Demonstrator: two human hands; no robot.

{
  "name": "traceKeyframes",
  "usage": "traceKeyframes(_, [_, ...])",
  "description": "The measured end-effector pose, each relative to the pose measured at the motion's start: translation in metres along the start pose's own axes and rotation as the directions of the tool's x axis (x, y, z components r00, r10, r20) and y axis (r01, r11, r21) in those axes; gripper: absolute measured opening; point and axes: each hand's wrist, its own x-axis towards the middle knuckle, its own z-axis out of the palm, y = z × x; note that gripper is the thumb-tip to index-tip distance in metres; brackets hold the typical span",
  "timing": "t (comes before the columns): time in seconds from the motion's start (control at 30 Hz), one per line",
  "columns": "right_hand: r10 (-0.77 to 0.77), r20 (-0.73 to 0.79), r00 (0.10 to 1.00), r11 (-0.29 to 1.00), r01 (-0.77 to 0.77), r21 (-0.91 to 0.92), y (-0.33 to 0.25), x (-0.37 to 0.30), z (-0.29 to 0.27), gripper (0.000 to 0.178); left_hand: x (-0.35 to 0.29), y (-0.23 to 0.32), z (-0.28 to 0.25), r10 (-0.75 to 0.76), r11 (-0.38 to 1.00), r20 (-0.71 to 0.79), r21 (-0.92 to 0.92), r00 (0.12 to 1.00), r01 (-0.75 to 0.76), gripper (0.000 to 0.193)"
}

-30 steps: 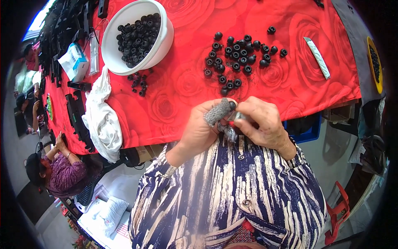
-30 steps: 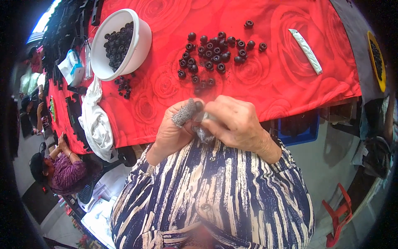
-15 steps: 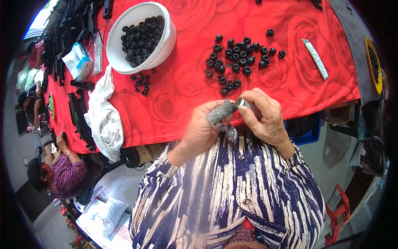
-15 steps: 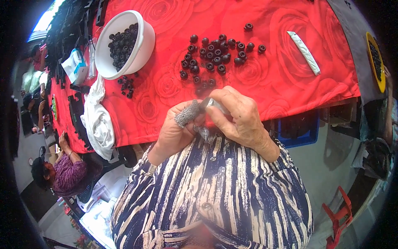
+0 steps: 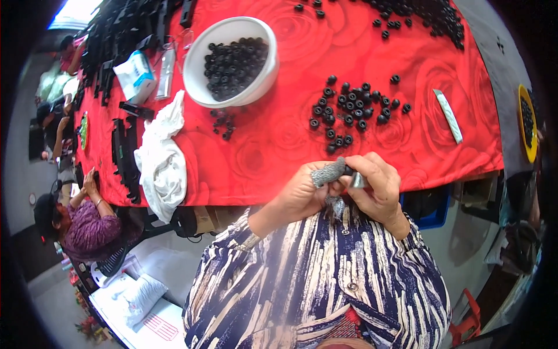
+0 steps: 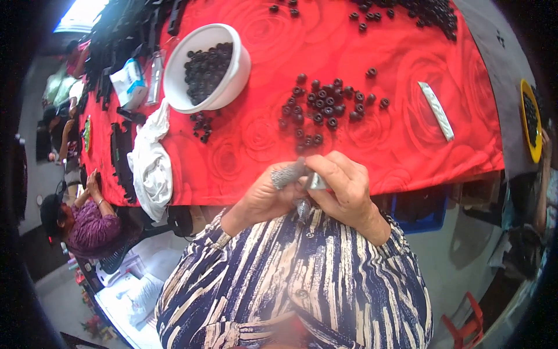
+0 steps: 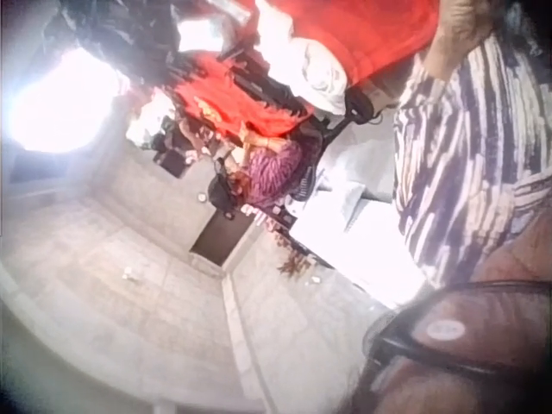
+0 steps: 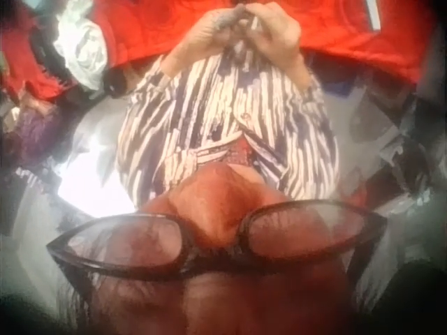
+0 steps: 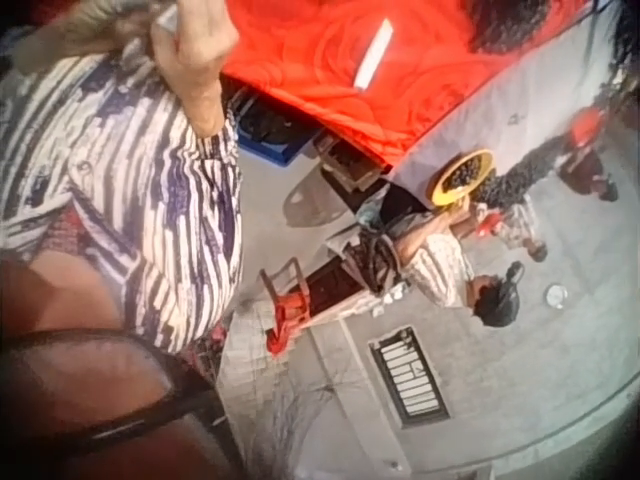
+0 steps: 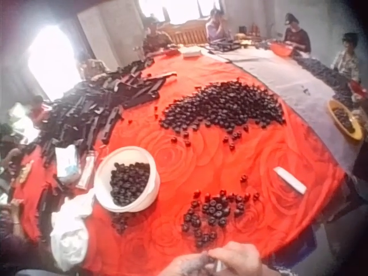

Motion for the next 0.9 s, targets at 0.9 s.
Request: traceKeyframes(0.9, [-0.177,-0.081,0.981,0.925,0.138,-0.355,0.003,0.001,-0.002,0.022,-0.045,0.011,-0.034,0.526,0.835,0.070,0.146,0.848,-0.530,0.020])
